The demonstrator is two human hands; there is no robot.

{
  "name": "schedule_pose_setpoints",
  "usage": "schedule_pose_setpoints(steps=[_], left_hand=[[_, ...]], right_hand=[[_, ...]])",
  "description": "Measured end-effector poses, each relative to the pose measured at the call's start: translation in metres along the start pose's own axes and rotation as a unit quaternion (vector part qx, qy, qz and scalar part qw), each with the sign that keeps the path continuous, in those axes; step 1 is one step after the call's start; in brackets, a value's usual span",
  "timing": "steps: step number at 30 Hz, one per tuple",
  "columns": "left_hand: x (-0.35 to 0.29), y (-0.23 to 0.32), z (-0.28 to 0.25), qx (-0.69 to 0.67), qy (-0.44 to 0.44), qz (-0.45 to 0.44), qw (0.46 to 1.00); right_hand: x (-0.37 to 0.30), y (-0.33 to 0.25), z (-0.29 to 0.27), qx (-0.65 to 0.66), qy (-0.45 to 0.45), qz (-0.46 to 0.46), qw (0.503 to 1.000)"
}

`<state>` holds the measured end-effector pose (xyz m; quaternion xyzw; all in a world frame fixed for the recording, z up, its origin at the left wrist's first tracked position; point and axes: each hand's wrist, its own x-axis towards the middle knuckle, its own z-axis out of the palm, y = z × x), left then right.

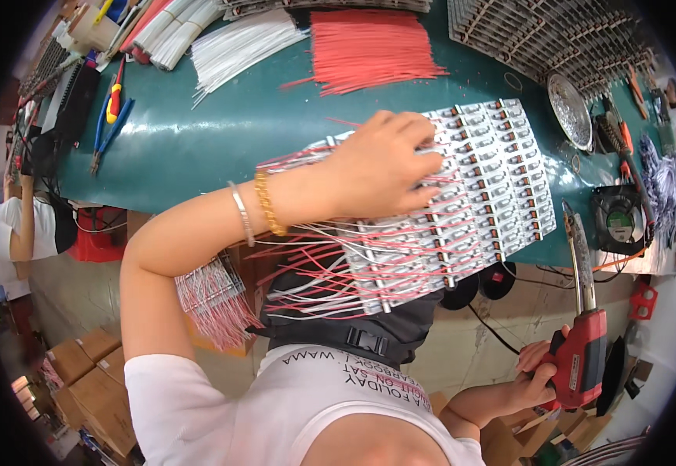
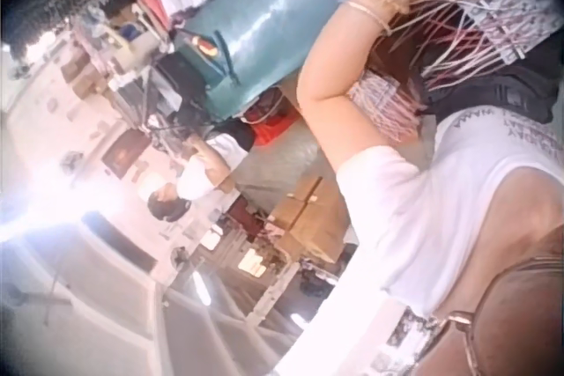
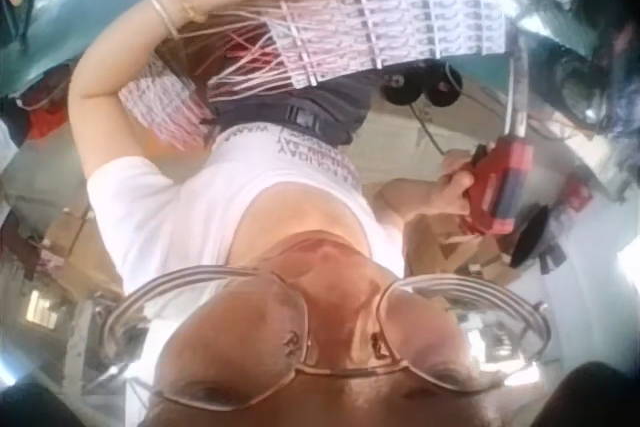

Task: The person uses a soldering iron to attach red and white wires to a grid of electronic components on a workbench. They repeatedly pick up individual wires, position them on the component grid, and apply the soldering iron to secure the connections.

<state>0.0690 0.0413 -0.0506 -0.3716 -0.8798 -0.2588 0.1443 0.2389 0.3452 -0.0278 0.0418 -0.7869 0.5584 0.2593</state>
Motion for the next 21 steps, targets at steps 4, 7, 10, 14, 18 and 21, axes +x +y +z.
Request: schedule_pose_setpoints(steps=[4,7,10,14,18,21], left_hand=[[0.016,0.0,-0.005,-0.042,0.003,-0.013,0.999],[0.014,-0.028,-0.034,0.129,0.072,-0.026,0.989],[0.001,-0.073,-0.069,0.296,0.046,-0.104,0.948],[-0.017,-0.132,-0.085,0.476,-0.01,-0.12,0.871],[-0.011,-0.152,-0.088,0.476,-0.023,-0.099,0.874],[-0.005,-0.153,-0.085,0.471,-0.024,-0.09,0.877]], right_hand=[[0.042,0.014,-0.027,0.011,-0.025,0.021,0.999],[0.052,0.005,-0.025,-0.051,-0.014,-0.042,0.998],[0.067,-0.01,-0.022,-0.092,0.007,-0.048,0.995],[0.087,-0.027,-0.017,-0.058,0.003,-0.098,0.993],[0.079,-0.02,-0.015,-0.028,-0.031,-0.066,0.997],[0.077,-0.012,-0.008,-0.002,-0.085,-0.057,0.995]])
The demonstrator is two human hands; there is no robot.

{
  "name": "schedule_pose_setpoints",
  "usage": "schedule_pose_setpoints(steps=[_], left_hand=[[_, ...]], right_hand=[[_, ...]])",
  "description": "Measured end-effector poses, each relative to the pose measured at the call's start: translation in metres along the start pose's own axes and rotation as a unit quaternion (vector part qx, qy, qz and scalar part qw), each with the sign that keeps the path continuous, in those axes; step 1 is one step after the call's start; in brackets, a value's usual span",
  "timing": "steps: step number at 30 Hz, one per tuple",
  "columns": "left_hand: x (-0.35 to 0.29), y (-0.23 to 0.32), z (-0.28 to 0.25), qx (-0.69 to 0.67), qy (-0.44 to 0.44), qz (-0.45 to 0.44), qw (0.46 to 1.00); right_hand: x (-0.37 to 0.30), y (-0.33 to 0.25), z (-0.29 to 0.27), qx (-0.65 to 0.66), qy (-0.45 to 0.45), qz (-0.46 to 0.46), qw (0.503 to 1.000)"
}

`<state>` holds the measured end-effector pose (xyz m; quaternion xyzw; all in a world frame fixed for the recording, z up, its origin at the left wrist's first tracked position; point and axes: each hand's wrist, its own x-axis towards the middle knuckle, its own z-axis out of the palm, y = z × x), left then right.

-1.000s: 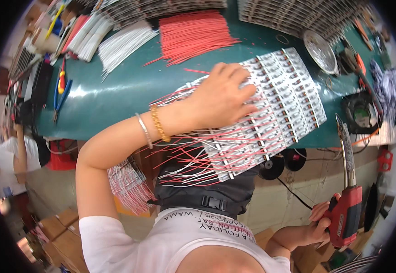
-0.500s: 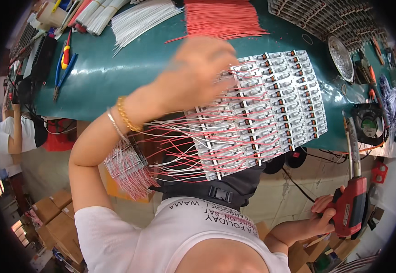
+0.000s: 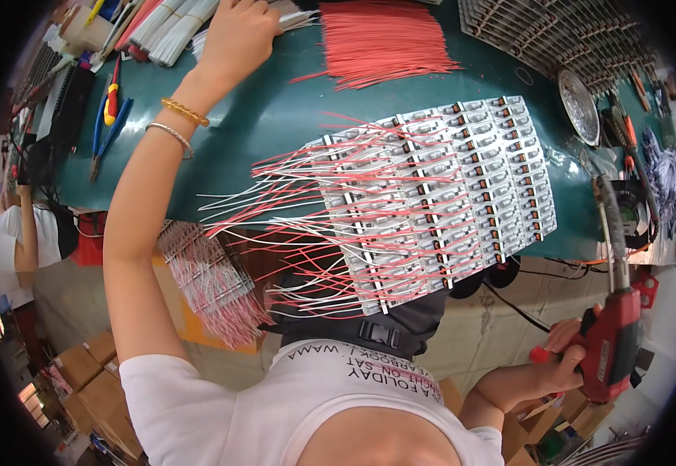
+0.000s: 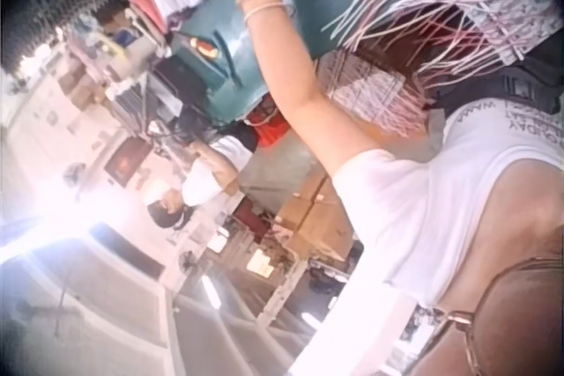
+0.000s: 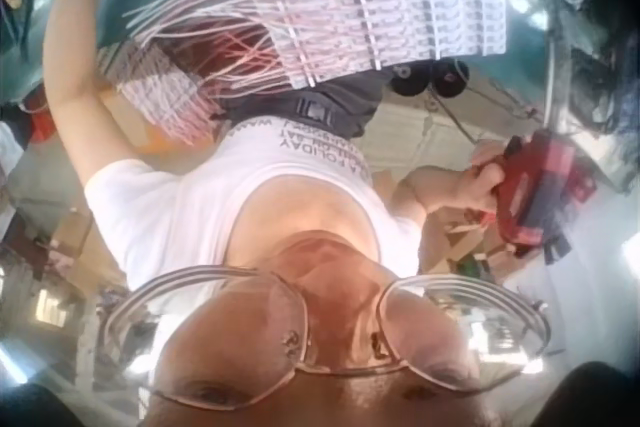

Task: The person uses a soldering iron to attach red and white wires to a grid of electronic components on a workbench. They repeatedly pick up individual wires, position them on the component grid, and apply the soldering iron to secure the connections.

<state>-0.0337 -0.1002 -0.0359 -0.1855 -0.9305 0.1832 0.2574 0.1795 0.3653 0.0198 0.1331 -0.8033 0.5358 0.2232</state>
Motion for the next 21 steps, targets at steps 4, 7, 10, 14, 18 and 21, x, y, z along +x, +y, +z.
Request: schedule_pose_setpoints(steps=[4,7,10,14,18,21], left_hand=[[-0.008,-0.001,-0.004,-0.017,0.03,-0.027,0.999],[-0.009,-0.004,-0.017,-0.034,0.049,-0.026,0.998],[0.001,-0.002,-0.041,-0.088,0.032,-0.025,0.995],[0.019,-0.001,-0.089,-0.098,-0.086,0.038,0.991],[0.033,0.01,-0.111,0.001,-0.227,0.091,0.97],[0.033,0.027,-0.102,0.03,-0.269,0.132,0.954]], right_hand=[[-0.012,0.011,0.014,0.014,0.031,0.039,0.999],[-0.015,0.014,0.014,0.017,0.049,0.049,0.997],[-0.018,0.017,0.013,0.028,0.067,0.051,0.996],[-0.02,0.021,0.014,0.068,0.076,0.065,0.993],[-0.025,0.024,0.017,0.111,0.083,0.091,0.986],[-0.029,0.025,0.02,0.116,0.078,0.095,0.986]])
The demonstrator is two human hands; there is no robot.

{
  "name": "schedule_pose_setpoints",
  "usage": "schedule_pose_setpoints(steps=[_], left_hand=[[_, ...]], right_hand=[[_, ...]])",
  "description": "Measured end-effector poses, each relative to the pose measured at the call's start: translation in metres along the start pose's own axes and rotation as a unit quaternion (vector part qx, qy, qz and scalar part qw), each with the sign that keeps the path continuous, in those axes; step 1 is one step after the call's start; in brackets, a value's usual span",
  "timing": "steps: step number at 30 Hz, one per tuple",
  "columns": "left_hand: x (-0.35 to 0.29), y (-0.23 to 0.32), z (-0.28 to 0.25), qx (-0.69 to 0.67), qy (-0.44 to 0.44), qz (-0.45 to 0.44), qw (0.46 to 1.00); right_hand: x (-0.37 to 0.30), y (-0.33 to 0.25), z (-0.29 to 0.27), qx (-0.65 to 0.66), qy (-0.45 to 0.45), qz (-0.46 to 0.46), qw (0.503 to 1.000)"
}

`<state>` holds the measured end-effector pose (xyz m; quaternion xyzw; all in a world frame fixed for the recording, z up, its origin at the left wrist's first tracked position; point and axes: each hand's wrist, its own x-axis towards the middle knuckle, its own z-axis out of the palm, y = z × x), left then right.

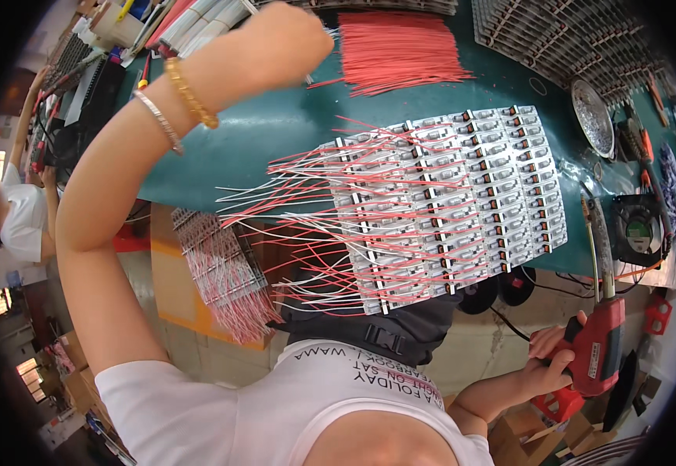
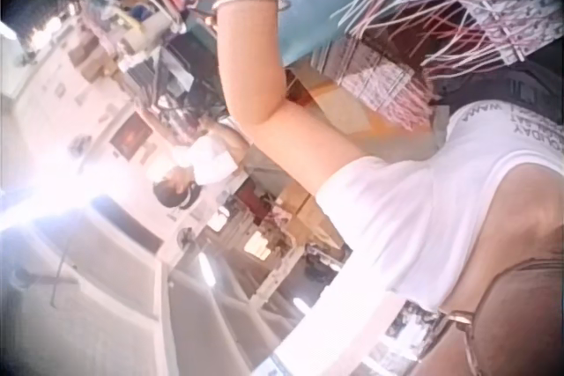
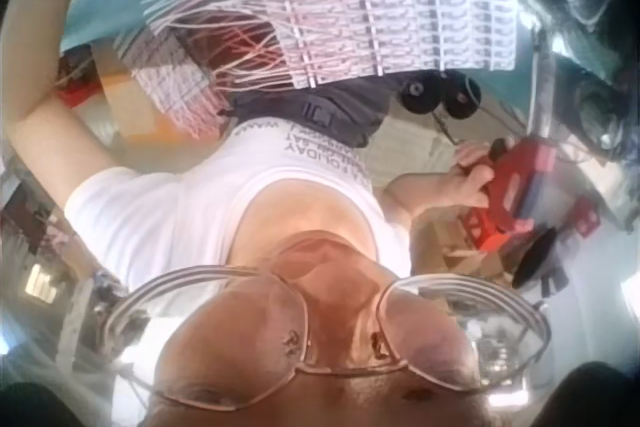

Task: The person uses a soldering iron to attach red and white wires to a grid of electronic components on a workbench. They repeatedly pick up individual wires, position them on the component grid, and apply the soldering iron to secure the connections.

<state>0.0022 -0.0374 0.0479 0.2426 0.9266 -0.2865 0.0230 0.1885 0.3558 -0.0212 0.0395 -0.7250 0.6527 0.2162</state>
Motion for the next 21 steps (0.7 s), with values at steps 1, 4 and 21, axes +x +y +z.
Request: schedule_pose_setpoints(steps=[1,4,21], left_hand=[[0.004,0.005,0.006,-0.003,-0.01,0.008,1.0],[0.007,0.007,0.005,-0.034,-0.028,-0.011,0.999],[0.04,0.091,0.02,-0.584,0.224,-0.014,0.78]], right_hand=[[-0.001,0.001,0.0,0.01,-0.006,-0.002,1.0],[-0.004,0.001,-0.002,0.027,-0.016,-0.007,0.999],[0.011,-0.011,0.098,-0.013,-0.011,0.131,0.991]])
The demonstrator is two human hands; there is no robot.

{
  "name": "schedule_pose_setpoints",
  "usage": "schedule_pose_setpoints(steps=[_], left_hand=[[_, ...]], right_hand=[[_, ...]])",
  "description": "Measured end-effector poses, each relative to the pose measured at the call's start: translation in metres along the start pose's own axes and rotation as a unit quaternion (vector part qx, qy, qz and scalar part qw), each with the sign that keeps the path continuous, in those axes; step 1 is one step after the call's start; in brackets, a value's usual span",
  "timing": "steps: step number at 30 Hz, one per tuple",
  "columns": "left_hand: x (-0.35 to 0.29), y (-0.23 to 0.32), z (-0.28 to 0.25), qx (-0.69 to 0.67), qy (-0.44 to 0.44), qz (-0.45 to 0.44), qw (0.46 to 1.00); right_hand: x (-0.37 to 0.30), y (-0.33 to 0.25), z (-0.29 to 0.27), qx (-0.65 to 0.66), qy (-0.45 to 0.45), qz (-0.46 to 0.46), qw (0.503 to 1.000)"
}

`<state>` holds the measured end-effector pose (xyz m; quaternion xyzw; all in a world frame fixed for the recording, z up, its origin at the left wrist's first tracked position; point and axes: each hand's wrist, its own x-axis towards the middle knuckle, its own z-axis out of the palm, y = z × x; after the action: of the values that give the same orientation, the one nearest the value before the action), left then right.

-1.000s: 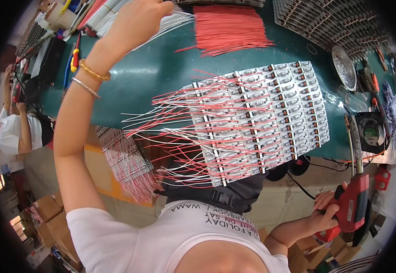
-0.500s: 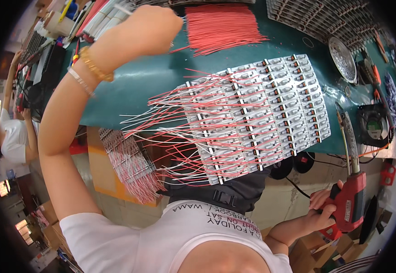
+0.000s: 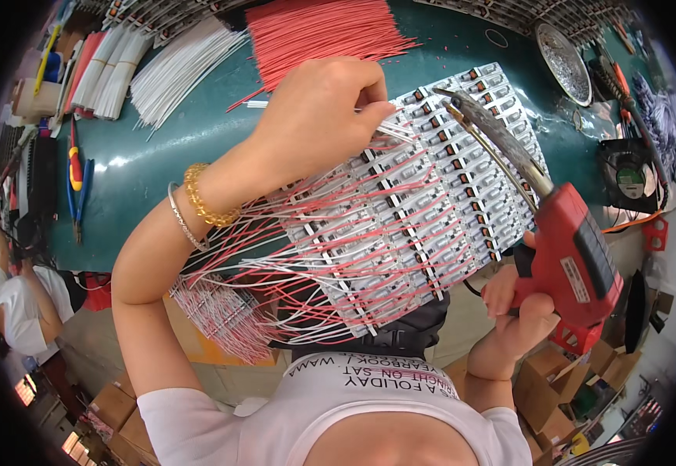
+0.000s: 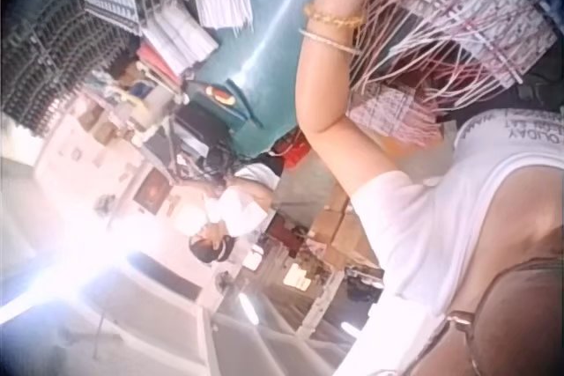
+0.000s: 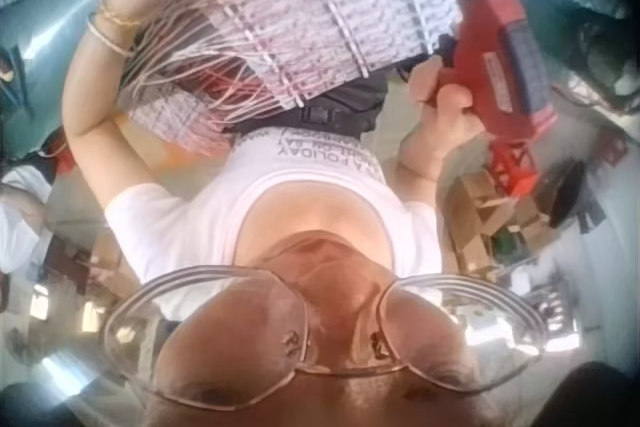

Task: The person uses a soldering iron to attach red and white wires to a grid of electronic components on a workbench. They repeatedly pick up individual wires, position them on the component grid, and apply the soldering iron to secure the connections.

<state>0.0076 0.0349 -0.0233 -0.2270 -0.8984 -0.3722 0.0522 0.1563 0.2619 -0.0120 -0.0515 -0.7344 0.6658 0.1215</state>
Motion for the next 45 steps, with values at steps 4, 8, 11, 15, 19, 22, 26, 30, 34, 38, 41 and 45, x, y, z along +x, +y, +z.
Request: schedule_pose_setpoints(steps=[4,8,11,15,19,22,26,30,34,38,41,45], left_hand=[[0.002,-0.01,0.007,-0.059,-0.033,-0.087,0.994],[0.0,-0.012,0.007,-0.097,-0.043,-0.125,0.986],[0.0,-0.015,0.008,-0.089,-0.036,-0.116,0.989],[0.0,-0.015,0.007,-0.089,-0.047,-0.128,0.987],[0.0,-0.016,0.01,-0.081,-0.04,-0.119,0.989],[0.001,-0.015,0.01,-0.079,-0.044,-0.124,0.988],[0.001,-0.014,0.009,-0.07,-0.039,-0.123,0.989],[0.002,-0.011,0.009,-0.066,-0.032,-0.119,0.99],[-0.003,-0.011,0.009,-0.057,0.018,-0.055,0.997],[-0.009,-0.006,0.004,-0.061,-0.015,-0.047,0.997],[-0.009,-0.007,0.006,-0.043,-0.016,-0.02,0.999],[-0.012,-0.008,0.011,-0.03,0.01,-0.004,1.0]], right_hand=[[0.008,0.0,0.014,0.027,-0.019,0.051,0.998],[0.014,0.004,0.019,0.022,-0.037,0.067,0.997],[0.015,0.003,0.016,0.017,-0.053,0.086,0.995],[0.011,0.003,0.018,-0.007,-0.03,0.087,0.996],[0.005,0.006,0.019,-0.039,0.006,0.072,0.997],[0.003,0.006,0.018,-0.042,0.014,0.067,0.997],[-0.002,0.014,0.005,-0.062,0.025,0.026,0.997],[0.0,0.004,0.016,-0.017,0.015,0.066,0.998],[0.0,0.003,0.017,-0.008,0.015,0.049,0.999],[-0.006,0.002,0.01,-0.035,0.029,0.052,0.998],[-0.006,0.003,0.012,-0.014,0.029,0.041,0.999],[-0.008,0.005,0.013,-0.007,0.04,0.047,0.998]])
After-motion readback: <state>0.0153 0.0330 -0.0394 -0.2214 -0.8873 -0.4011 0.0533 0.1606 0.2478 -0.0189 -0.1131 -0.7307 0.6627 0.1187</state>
